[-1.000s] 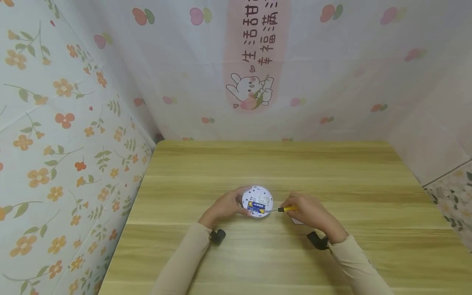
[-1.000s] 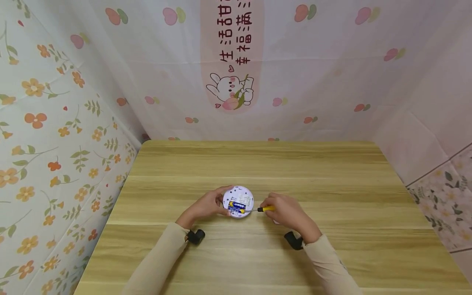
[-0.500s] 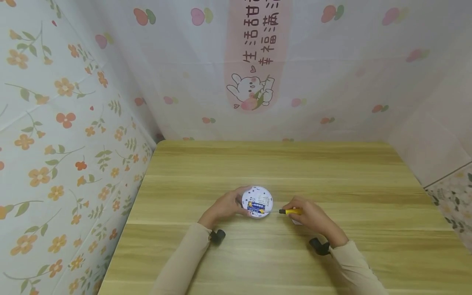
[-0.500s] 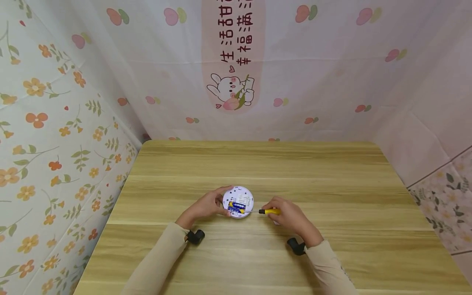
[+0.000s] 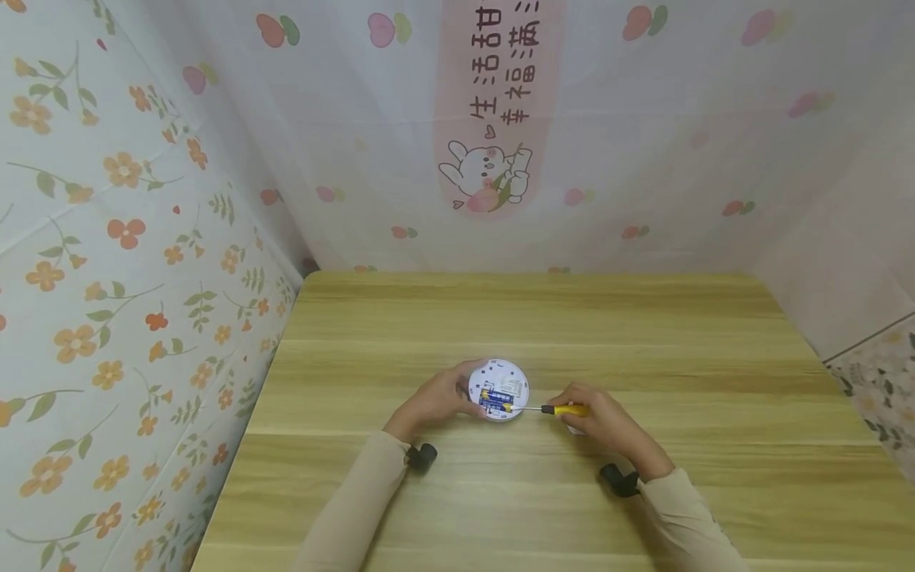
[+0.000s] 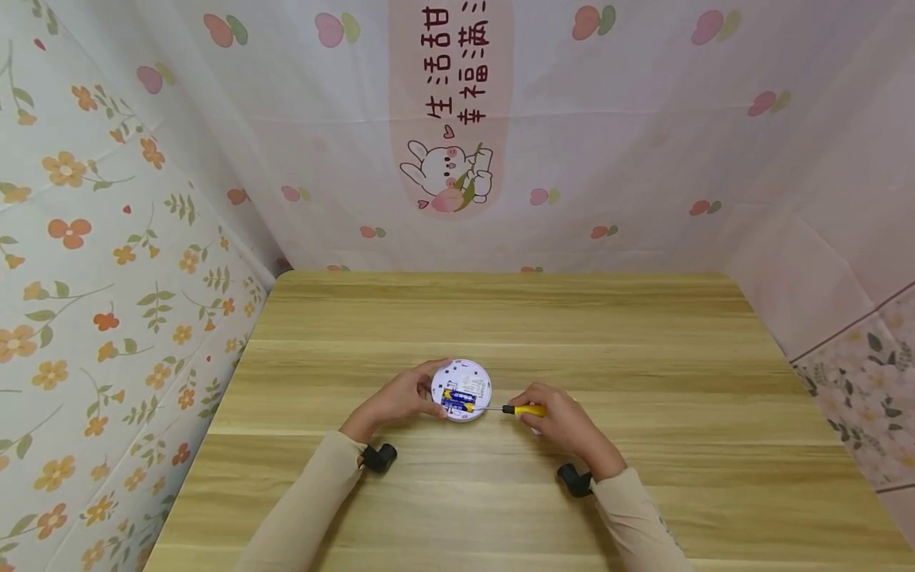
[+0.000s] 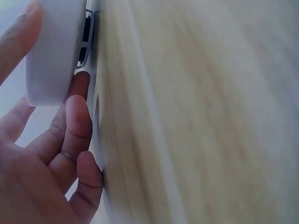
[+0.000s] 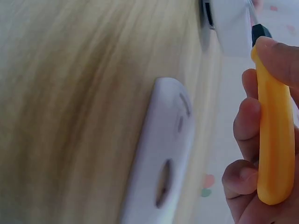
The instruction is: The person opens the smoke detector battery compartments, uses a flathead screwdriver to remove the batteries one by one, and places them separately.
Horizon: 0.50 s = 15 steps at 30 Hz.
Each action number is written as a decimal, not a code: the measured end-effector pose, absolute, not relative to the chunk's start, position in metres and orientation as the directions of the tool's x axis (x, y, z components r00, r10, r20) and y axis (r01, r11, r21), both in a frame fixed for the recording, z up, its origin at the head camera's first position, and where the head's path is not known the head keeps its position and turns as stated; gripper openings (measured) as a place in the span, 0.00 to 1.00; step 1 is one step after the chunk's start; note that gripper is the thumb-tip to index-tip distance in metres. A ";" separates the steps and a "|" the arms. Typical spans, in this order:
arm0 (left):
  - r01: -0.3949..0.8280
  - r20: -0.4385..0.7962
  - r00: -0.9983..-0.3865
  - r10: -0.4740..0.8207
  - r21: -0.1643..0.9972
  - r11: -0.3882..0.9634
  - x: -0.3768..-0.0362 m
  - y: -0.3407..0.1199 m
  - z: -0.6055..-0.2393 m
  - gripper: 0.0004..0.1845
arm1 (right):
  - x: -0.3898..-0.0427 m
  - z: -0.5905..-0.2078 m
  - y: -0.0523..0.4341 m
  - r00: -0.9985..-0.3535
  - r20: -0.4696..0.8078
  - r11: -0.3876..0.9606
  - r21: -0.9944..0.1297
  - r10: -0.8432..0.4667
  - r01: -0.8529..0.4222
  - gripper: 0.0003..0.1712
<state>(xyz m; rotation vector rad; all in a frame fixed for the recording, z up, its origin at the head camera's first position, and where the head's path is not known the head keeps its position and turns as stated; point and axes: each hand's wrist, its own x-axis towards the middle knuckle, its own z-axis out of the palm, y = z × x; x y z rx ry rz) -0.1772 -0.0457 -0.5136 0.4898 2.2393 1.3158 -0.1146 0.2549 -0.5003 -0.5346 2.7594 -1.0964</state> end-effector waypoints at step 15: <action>0.052 -0.239 -0.812 0.533 0.879 0.474 -0.178 -0.047 -0.516 0.50 | -0.113 -0.516 0.255 -0.937 0.078 0.602 -0.748 -0.340 -0.281 0.12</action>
